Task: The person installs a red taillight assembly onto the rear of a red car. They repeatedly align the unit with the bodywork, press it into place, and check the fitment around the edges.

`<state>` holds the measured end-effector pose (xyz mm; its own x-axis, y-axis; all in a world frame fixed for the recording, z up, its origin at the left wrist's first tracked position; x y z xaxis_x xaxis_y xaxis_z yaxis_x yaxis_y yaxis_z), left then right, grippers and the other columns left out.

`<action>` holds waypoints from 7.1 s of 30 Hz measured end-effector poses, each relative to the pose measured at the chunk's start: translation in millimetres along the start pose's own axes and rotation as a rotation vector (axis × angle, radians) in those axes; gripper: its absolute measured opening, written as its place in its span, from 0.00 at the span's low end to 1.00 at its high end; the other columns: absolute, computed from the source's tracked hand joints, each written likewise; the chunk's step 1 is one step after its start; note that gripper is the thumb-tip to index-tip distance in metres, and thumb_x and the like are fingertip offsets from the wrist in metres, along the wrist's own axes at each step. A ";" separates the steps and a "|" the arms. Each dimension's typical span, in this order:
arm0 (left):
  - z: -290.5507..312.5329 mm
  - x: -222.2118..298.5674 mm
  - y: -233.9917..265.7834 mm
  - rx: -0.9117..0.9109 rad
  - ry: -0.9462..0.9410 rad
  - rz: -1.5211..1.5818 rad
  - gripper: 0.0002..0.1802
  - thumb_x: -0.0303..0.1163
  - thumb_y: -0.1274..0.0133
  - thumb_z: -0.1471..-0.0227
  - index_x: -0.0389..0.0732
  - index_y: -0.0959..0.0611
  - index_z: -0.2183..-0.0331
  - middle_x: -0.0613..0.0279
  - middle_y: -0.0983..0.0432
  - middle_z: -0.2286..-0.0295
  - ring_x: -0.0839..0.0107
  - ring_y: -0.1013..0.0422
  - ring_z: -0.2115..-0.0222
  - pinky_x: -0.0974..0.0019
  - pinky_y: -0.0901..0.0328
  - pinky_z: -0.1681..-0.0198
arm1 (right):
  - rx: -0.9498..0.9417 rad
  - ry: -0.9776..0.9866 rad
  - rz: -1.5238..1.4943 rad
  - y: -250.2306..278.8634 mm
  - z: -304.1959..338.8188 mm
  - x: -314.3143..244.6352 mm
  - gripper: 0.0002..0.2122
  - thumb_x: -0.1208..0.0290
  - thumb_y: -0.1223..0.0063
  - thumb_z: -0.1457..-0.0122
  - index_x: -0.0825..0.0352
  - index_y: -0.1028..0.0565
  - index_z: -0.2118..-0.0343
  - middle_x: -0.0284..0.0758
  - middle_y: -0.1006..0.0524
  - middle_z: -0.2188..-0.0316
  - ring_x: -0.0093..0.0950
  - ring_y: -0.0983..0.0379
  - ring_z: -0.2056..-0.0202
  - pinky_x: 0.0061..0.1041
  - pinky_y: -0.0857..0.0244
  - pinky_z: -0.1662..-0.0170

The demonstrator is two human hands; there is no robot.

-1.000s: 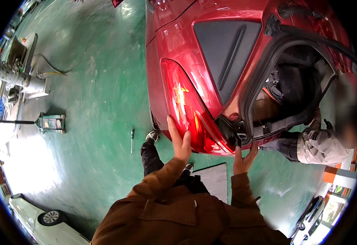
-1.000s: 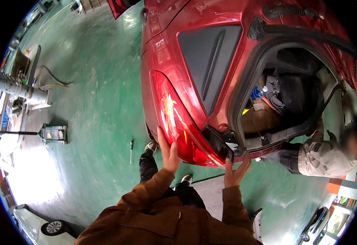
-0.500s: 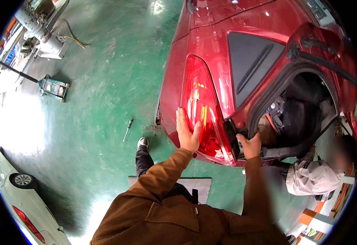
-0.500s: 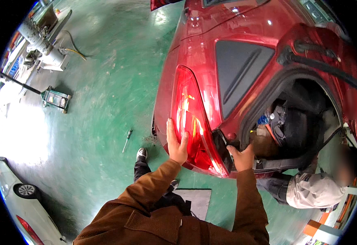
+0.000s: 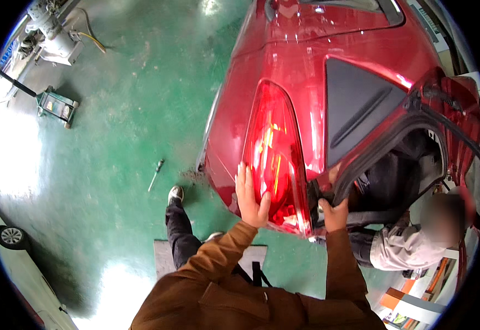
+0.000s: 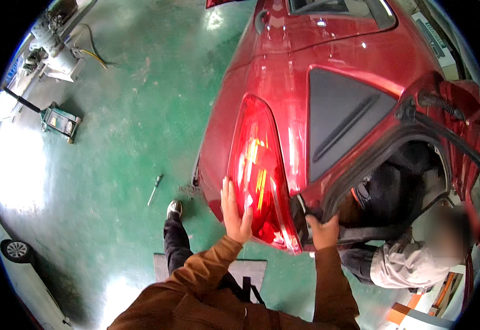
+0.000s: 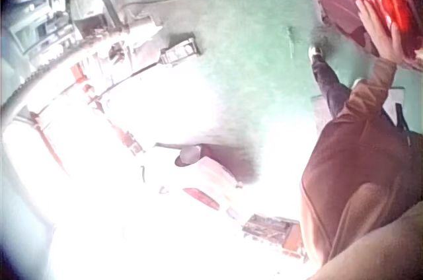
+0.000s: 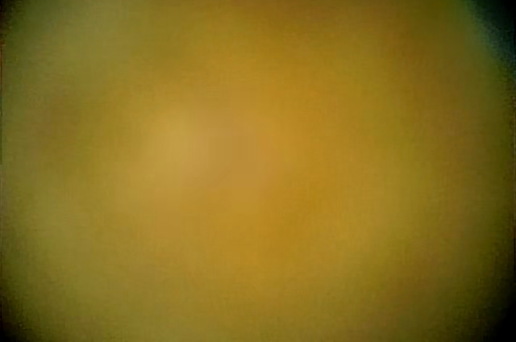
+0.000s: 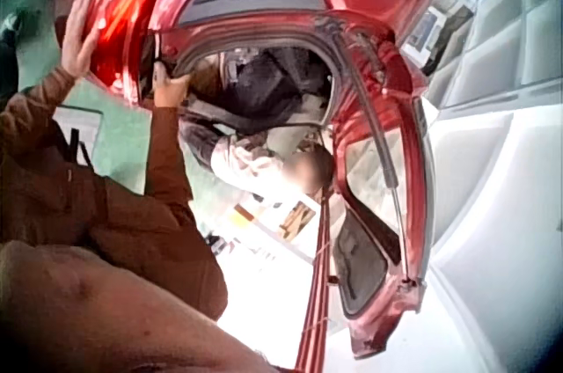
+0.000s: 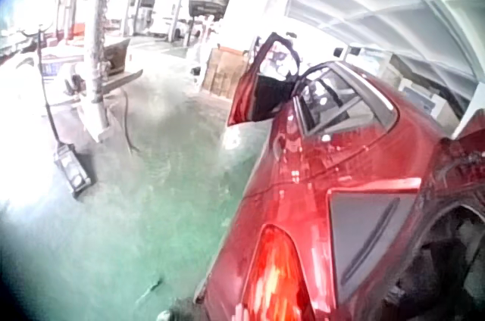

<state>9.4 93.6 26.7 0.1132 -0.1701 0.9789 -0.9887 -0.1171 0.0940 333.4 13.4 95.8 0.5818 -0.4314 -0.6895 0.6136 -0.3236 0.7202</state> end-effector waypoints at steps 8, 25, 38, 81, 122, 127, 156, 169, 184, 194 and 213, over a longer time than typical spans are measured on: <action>-2.0 10.5 3.3 0.035 -0.042 -0.019 0.48 0.34 0.49 0.46 0.28 0.48 0.30 0.35 0.54 0.30 0.40 0.57 0.29 0.46 0.63 0.27 | 0.012 0.105 -0.134 -10.7 0.0 -29.4 0.37 0.71 0.27 0.50 0.73 0.35 0.38 0.42 0.26 0.43 0.35 0.28 0.43 0.35 0.37 0.38; 17.1 0.8 -0.7 -0.030 -0.093 0.016 0.47 0.31 0.52 0.46 0.28 0.49 0.30 0.37 0.58 0.29 0.46 0.61 0.27 0.50 0.66 0.26 | -0.042 0.104 -0.087 -2.3 -13.5 -36.9 0.35 0.74 0.33 0.46 0.72 0.37 0.36 0.40 0.28 0.43 0.31 0.31 0.43 0.33 0.39 0.37; 34.3 -4.4 13.8 0.050 -0.070 0.043 0.48 0.34 0.46 0.47 0.27 0.46 0.31 0.35 0.53 0.31 0.40 0.56 0.29 0.44 0.62 0.27 | 0.015 0.158 -0.054 3.5 -14.2 -17.5 0.37 0.68 0.27 0.49 0.74 0.35 0.38 0.44 0.26 0.43 0.36 0.28 0.44 0.35 0.37 0.39; -3.0 30.6 -20.8 0.054 -0.121 -0.169 0.43 0.36 0.48 0.41 0.28 0.44 0.31 0.35 0.52 0.31 0.39 0.57 0.29 0.45 0.61 0.28 | 0.049 0.204 -0.007 0.4 -12.4 -39.4 0.35 0.59 0.26 0.47 0.73 0.33 0.43 0.44 0.21 0.50 0.37 0.23 0.51 0.36 0.31 0.46; -178.3 26.1 -46.5 -0.197 -0.175 -0.218 0.47 0.48 0.48 0.35 0.25 0.48 0.32 0.31 0.59 0.30 0.41 0.60 0.28 0.50 0.60 0.27 | 0.017 0.106 -0.020 -4.0 -18.0 -16.7 0.38 0.57 0.25 0.52 0.73 0.32 0.43 0.51 0.23 0.49 0.45 0.24 0.48 0.40 0.33 0.45; -191.8 20.7 -76.3 -0.290 -0.174 -0.259 0.46 0.50 0.51 0.33 0.24 0.47 0.32 0.30 0.58 0.31 0.40 0.60 0.29 0.50 0.60 0.27 | 0.055 0.134 -0.027 7.7 -13.7 -20.6 0.40 0.59 0.24 0.53 0.73 0.34 0.40 0.50 0.24 0.48 0.45 0.26 0.47 0.40 0.34 0.43; -176.6 71.4 -78.5 -0.534 -0.325 -0.262 0.55 0.48 0.40 0.44 0.27 0.49 0.31 0.31 0.60 0.30 0.33 0.62 0.29 0.38 0.62 0.28 | 0.035 -0.251 -0.227 12.0 -1.8 24.2 0.50 0.70 0.22 0.65 0.71 0.40 0.35 0.44 0.28 0.42 0.38 0.31 0.40 0.35 0.39 0.36; -178.2 49.3 -81.8 -0.610 -0.400 -0.337 0.50 0.47 0.50 0.35 0.27 0.56 0.30 0.32 0.69 0.30 0.37 0.66 0.28 0.45 0.65 0.27 | 0.697 -0.153 0.137 11.2 67.7 -17.9 0.39 0.56 0.27 0.50 0.67 0.31 0.38 0.48 0.27 0.44 0.50 0.34 0.41 0.43 0.40 0.37; -187.8 62.2 -79.7 -0.993 -0.445 -0.395 0.60 0.49 0.35 0.44 0.31 0.54 0.29 0.37 0.66 0.29 0.44 0.65 0.28 0.44 0.61 0.28 | 1.428 -0.649 -0.782 -102.7 161.9 103.1 0.17 0.61 0.50 0.30 0.69 0.22 0.50 0.39 0.19 0.55 0.28 0.27 0.51 0.27 0.36 0.43; -193.3 65.9 -73.5 -1.246 -0.785 -0.386 0.59 0.45 0.34 0.45 0.32 0.54 0.29 0.35 0.69 0.29 0.42 0.68 0.28 0.42 0.64 0.28 | 1.553 -0.606 -0.828 -96.6 171.5 108.7 0.17 0.61 0.49 0.34 0.69 0.19 0.53 0.36 0.17 0.58 0.26 0.24 0.55 0.25 0.34 0.47; 84.7 131.8 -146.6 -1.737 -1.573 -0.347 0.49 0.49 0.35 0.50 0.31 0.35 0.37 0.34 0.41 0.37 0.42 0.45 0.34 0.40 0.51 0.32 | 1.560 -0.548 -0.901 -96.1 160.7 91.1 0.14 0.64 0.49 0.32 0.69 0.18 0.54 0.32 0.17 0.60 0.22 0.25 0.56 0.22 0.34 0.49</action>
<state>177.7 5.5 126.6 -0.6376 -0.7548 0.1540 0.0324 0.1735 0.9843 241.7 -130.1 -23.9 -0.0013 0.1981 -0.9802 -0.5568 -0.8143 -0.1639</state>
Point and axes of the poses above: each hand's wrist, its own z-axis away from the middle knuckle, its own y-axis out of the back of the hand, x = y × z, the point moved 9 cm from there along -z, towards the middle knuckle
